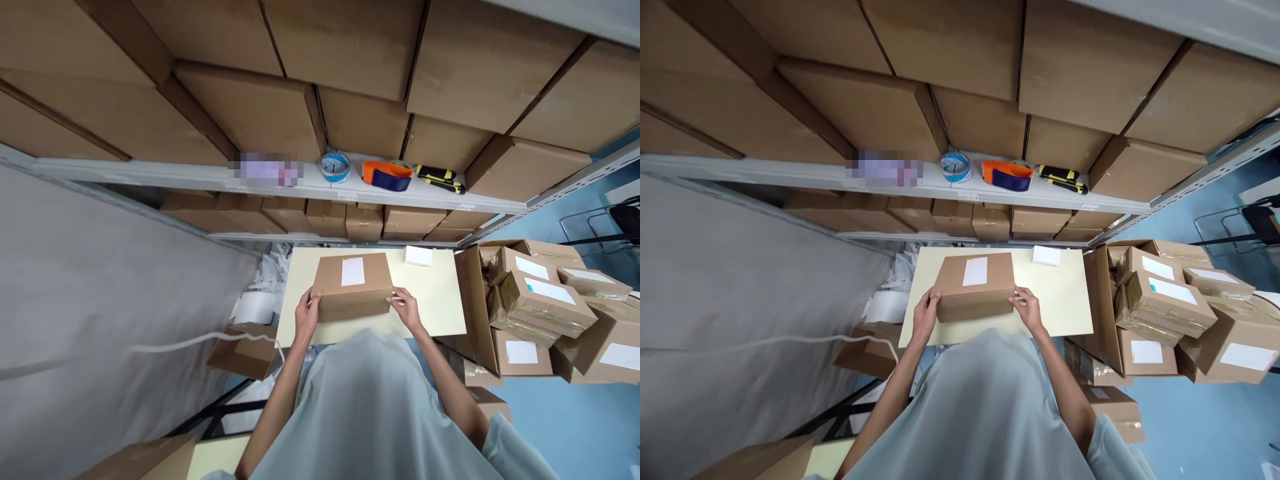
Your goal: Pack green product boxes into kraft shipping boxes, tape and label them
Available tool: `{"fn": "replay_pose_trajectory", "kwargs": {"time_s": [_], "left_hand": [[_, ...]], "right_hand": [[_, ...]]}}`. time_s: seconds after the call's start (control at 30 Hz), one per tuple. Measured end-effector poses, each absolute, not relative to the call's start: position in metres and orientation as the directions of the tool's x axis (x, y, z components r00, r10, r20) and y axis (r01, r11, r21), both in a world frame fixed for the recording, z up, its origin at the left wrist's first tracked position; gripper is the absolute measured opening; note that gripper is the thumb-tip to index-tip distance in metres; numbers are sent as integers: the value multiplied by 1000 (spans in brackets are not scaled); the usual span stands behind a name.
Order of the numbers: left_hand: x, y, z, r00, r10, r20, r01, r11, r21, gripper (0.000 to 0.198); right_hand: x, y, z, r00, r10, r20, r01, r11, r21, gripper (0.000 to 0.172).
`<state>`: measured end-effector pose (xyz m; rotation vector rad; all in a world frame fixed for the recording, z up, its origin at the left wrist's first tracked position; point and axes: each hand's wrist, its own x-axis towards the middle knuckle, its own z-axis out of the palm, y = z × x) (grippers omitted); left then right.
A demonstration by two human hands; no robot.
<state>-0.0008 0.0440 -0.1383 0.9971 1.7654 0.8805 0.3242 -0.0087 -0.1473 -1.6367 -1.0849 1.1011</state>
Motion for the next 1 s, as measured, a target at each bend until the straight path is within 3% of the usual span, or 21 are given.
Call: {"fn": "replay_pose_trajectory", "kwargs": {"time_s": [0.2, 0.43, 0.57, 0.7, 0.8, 0.87, 1.0], "left_hand": [[-16, 42, -141, -266, 893, -363, 375, 442, 815, 46], [-21, 31, -155, -297, 854, -427, 567, 518, 641, 55], [-7, 52, -142, -376, 907, -189, 651, 404, 643, 76], [37, 110, -102, -267, 963, 45, 649, 145, 747, 68], [86, 172, -55, -168, 938, 303, 630, -135, 765, 53], [119, 209, -22, -123, 886, 448, 627, -280, 727, 48], [163, 245, 23, -56, 802, 595, 616, -441, 652, 44]], "right_hand": [[317, -23, -162, 201, 953, -228, 103, -252, -962, 48], [307, -39, -174, 115, 953, -280, 242, -300, -923, 41], [324, 14, -126, 147, 984, -100, 466, -158, -870, 71], [347, 125, -34, 87, 948, 306, 620, 189, -761, 66], [351, 214, 29, 3, 874, 486, 739, 326, -590, 59], [348, 261, 54, -57, 868, 494, 824, 320, -468, 50], [339, 312, 62, -27, 945, 326, 961, 114, -253, 46]]}}
